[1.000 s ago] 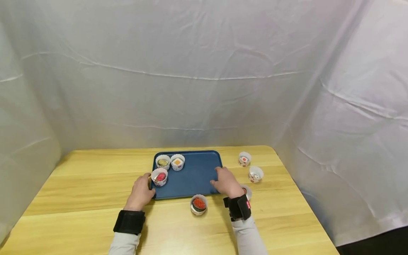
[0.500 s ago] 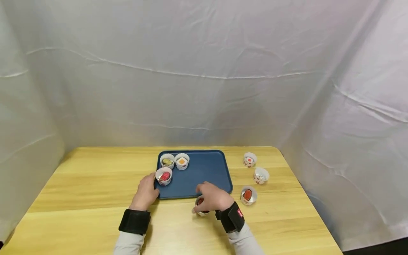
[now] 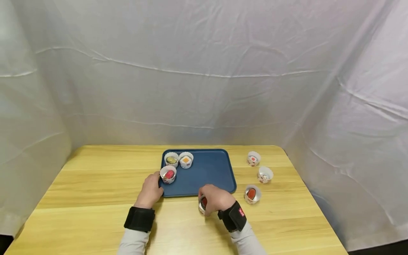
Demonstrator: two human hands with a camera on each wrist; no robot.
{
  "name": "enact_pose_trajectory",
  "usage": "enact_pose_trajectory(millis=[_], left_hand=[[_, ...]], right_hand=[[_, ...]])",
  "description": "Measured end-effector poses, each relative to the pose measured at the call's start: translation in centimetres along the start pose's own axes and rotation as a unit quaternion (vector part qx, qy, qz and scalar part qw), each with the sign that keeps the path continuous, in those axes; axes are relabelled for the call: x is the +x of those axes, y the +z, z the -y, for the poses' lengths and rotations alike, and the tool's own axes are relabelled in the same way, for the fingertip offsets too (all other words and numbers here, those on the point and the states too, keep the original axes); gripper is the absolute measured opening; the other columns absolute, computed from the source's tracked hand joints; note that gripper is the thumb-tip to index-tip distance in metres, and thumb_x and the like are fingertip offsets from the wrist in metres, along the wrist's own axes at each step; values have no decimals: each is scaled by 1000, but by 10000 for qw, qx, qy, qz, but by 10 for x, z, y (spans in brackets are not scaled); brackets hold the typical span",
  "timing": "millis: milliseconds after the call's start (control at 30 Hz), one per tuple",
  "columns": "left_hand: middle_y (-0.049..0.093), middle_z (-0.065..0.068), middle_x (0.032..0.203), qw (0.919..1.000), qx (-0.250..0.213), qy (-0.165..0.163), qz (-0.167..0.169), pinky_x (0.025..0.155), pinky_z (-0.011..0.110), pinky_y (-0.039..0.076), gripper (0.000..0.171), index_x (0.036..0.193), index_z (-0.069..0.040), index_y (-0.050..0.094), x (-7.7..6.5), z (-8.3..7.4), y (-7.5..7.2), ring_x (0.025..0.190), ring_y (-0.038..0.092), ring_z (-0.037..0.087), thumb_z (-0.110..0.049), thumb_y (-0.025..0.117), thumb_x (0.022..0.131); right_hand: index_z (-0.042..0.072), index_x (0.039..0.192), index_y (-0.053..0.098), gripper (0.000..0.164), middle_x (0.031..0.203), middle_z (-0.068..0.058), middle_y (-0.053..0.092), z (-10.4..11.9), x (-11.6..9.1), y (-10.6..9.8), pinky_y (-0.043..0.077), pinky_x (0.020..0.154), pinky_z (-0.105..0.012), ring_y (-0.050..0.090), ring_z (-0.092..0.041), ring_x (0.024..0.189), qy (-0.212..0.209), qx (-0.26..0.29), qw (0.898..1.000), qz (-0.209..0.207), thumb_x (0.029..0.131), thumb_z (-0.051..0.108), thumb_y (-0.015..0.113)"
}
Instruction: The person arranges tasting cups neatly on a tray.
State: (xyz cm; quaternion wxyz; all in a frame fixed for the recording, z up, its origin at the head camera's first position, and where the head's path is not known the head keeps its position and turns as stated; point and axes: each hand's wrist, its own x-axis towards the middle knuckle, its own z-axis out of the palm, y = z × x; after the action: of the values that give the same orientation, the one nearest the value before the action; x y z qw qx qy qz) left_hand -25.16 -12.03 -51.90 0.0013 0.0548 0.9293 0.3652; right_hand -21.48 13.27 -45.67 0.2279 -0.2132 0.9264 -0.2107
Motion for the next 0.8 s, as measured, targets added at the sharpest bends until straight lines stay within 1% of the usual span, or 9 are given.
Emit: enact_pose_trajectory(millis=[167, 367, 467, 633, 800], left_hand=[[59, 35, 126, 10000, 3, -10, -39, 104, 59, 47, 54, 134, 19, 48, 0, 1, 2, 117, 57, 46, 12, 65, 84], [59, 35, 126, 10000, -28, -36, -28, 105, 59, 46, 54, 135, 19, 48, 1, 2, 3, 117, 57, 46, 13, 65, 83], [59, 35, 125, 10000, -24, 18, -88, 104, 58, 47, 53, 133, 19, 50, 1, 2, 3, 115, 58, 46, 13, 64, 82], [62, 34, 119, 9996, 44, 166, -207, 100, 58, 49, 49, 129, 19, 52, 1, 1, 2, 109, 59, 45, 14, 63, 81], [61, 34, 115, 9996, 159, 98, -196, 97, 57, 51, 47, 128, 19, 53, 0, 0, 5, 105, 59, 43, 14, 62, 82]], right_hand=[[12, 96, 65, 37, 96, 1, 58, -1, -2, -2, 45, 66, -27, 48, -14, 82, 41, 7, 10000, 4, 68, -4, 85], [11, 96, 65, 35, 95, 0, 59, -3, -6, -4, 44, 65, -27, 48, -14, 80, -62, -156, 9997, -154, 71, -2, 85], [10, 97, 65, 34, 95, -1, 59, -5, -8, -7, 43, 65, -27, 48, -15, 79, -153, -149, 9995, -239, 71, -1, 84], [8, 99, 65, 34, 94, -3, 59, -11, -9, -14, 42, 63, -28, 48, -17, 78, -225, -22, 9992, -320, 71, -2, 83], [8, 101, 65, 35, 95, -3, 60, -17, -8, -15, 41, 63, -30, 48, -17, 77, -136, 180, 9993, -285, 72, -3, 82]])
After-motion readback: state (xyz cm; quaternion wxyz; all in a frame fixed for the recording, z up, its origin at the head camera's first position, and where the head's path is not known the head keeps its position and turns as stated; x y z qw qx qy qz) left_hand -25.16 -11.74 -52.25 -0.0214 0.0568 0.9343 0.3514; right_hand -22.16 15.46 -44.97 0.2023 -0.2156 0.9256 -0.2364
